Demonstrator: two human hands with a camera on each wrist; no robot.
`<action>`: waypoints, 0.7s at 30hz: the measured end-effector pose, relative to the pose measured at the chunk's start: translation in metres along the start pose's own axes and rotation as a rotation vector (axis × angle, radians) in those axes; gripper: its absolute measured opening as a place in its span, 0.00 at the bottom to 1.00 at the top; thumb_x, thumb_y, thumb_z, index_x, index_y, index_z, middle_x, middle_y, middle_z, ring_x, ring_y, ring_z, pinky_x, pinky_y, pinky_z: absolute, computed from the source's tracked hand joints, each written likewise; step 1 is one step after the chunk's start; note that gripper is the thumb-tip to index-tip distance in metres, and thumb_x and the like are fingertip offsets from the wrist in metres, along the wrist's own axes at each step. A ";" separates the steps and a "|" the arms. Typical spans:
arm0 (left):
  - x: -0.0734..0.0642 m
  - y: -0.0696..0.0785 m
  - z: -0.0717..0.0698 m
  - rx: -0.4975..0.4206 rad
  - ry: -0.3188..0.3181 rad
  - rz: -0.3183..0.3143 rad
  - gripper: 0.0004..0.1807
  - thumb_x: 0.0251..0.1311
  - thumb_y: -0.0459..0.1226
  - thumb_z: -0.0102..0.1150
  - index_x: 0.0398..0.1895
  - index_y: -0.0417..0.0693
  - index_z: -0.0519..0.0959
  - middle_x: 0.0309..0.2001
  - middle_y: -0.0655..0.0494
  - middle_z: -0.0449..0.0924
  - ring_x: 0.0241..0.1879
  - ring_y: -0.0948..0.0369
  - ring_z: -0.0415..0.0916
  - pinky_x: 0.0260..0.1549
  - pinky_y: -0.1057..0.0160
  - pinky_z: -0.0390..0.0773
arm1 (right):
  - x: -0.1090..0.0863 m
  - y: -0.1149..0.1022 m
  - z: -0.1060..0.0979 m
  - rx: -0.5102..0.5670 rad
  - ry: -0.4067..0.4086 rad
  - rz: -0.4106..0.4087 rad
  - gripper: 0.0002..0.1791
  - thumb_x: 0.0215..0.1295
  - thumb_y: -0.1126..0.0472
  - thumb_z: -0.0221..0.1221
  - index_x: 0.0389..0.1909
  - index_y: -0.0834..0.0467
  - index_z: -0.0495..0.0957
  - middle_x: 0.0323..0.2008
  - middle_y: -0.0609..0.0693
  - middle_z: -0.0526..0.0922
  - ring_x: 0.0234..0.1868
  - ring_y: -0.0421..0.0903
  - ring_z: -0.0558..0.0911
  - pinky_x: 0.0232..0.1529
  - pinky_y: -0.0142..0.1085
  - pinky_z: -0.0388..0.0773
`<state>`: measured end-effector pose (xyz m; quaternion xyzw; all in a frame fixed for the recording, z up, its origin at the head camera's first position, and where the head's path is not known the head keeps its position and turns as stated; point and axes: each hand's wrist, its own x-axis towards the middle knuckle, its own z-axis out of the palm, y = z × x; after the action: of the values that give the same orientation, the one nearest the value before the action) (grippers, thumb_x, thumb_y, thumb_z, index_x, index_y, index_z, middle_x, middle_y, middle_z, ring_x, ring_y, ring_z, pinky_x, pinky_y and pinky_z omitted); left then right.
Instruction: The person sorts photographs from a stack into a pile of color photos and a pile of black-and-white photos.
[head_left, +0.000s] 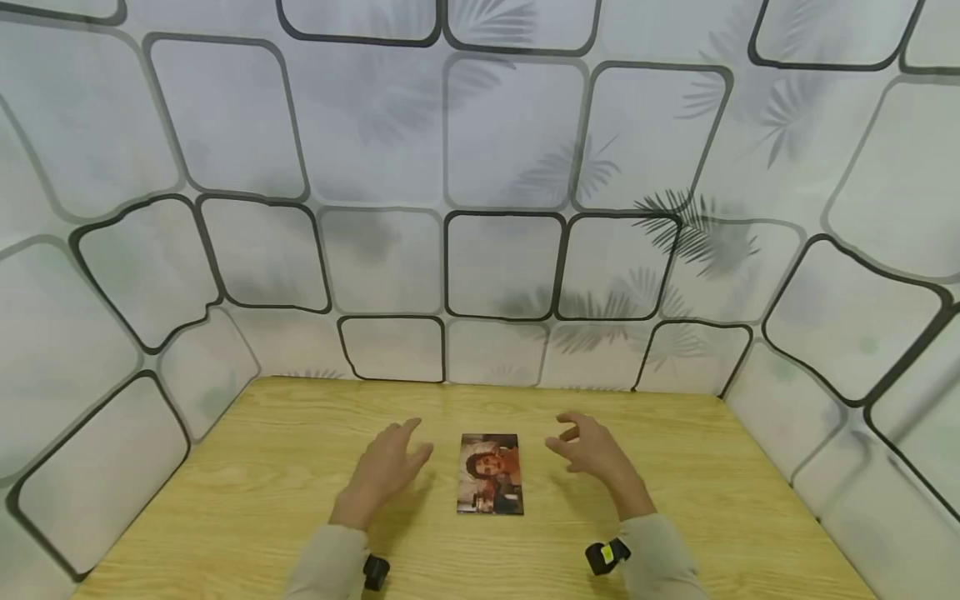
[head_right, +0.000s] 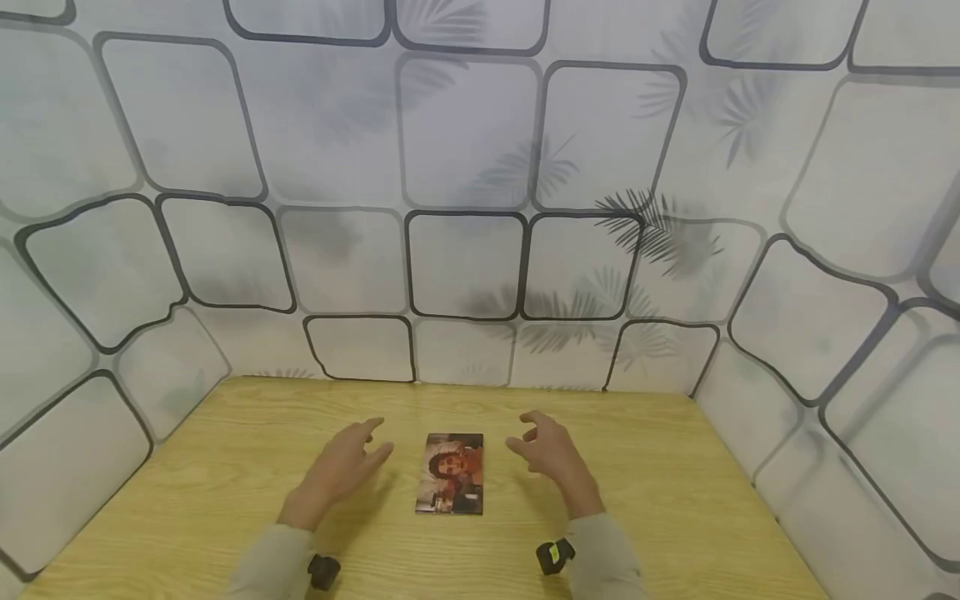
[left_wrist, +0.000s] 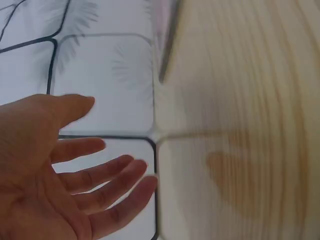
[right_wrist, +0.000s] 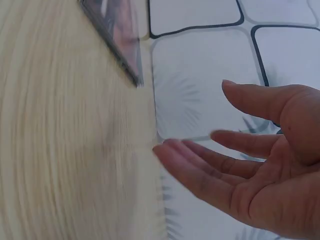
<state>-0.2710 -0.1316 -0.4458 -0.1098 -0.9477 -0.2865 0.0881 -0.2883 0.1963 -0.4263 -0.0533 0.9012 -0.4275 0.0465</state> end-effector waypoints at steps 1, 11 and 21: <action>0.001 0.002 0.001 -0.064 0.005 0.006 0.26 0.72 0.41 0.61 0.67 0.35 0.75 0.55 0.30 0.81 0.48 0.40 0.84 0.43 0.44 0.86 | 0.001 -0.001 0.002 0.067 -0.009 0.010 0.34 0.72 0.58 0.64 0.72 0.68 0.66 0.57 0.71 0.80 0.49 0.65 0.86 0.45 0.52 0.88; 0.007 0.016 0.019 -0.387 -0.064 -0.090 0.19 0.65 0.30 0.65 0.57 0.29 0.79 0.40 0.38 0.83 0.33 0.51 0.85 0.29 0.57 0.86 | 0.013 -0.010 0.033 0.274 -0.023 0.054 0.24 0.66 0.69 0.66 0.60 0.73 0.75 0.46 0.69 0.83 0.39 0.58 0.89 0.39 0.49 0.89; 0.008 0.028 0.035 -0.470 -0.121 -0.149 0.16 0.61 0.28 0.67 0.51 0.28 0.80 0.32 0.45 0.81 0.21 0.60 0.80 0.22 0.64 0.80 | 0.014 -0.017 0.051 0.110 -0.006 0.100 0.16 0.61 0.69 0.69 0.49 0.69 0.81 0.37 0.61 0.86 0.29 0.50 0.87 0.34 0.41 0.88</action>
<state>-0.2748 -0.0881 -0.4579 -0.0741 -0.8640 -0.4976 -0.0179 -0.2943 0.1446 -0.4463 -0.0069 0.8778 -0.4734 0.0733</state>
